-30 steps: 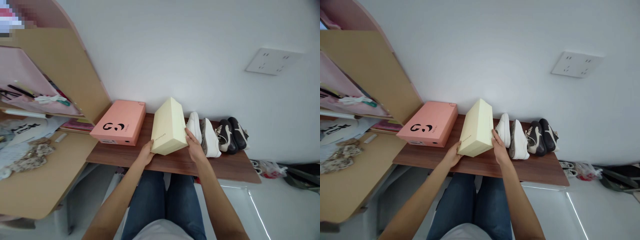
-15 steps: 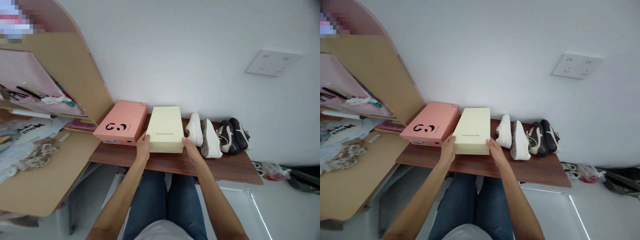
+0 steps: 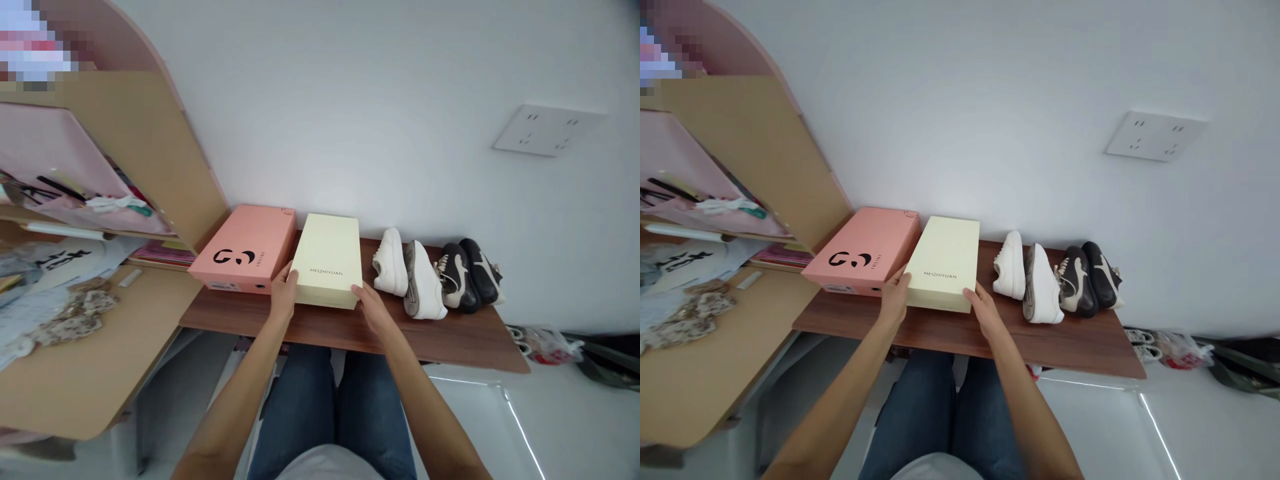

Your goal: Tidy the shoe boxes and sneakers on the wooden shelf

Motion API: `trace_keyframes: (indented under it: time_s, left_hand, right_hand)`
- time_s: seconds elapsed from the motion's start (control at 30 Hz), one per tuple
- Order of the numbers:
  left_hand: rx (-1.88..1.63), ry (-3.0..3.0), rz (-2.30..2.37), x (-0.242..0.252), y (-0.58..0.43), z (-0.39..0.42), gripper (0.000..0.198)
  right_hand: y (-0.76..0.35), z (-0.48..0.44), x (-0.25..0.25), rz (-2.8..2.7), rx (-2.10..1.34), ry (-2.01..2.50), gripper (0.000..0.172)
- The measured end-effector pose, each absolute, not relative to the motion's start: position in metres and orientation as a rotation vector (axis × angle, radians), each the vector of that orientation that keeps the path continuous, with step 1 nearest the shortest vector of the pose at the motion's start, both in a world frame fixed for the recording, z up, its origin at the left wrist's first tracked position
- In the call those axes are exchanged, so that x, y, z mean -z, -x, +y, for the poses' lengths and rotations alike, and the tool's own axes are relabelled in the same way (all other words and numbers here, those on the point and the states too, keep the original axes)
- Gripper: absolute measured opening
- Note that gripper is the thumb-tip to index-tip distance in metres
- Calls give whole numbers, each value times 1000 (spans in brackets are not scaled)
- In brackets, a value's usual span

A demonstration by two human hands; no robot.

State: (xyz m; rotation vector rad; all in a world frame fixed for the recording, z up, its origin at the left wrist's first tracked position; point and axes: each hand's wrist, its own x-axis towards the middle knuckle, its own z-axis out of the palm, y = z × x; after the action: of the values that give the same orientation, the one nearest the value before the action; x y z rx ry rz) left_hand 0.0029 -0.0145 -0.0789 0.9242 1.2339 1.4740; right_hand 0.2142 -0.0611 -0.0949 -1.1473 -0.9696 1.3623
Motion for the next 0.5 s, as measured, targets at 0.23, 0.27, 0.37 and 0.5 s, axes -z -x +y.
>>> trace_keyframes:
  time_s: [0.23, 0.27, 0.37, 0.5]
  left_hand:
    - [-1459, -938, 1272, 91, 0, -11, 43]
    - [-1456, -938, 1275, 92, 1, -11, 43]
    - [-1444, -941, 1294, 93, 1, -11, 45]
    - [-1434, -946, 1305, 96, 2, -11, 46]
  right_hand:
    - [-212, -58, 107, -953, -1392, 1141, 60]
    - [-212, -57, 109, -955, -1392, 1145, 60]
    - [-210, -54, 115, -961, -1376, 1169, 62]
    - [-211, -50, 121, -971, -1354, 1182, 65]
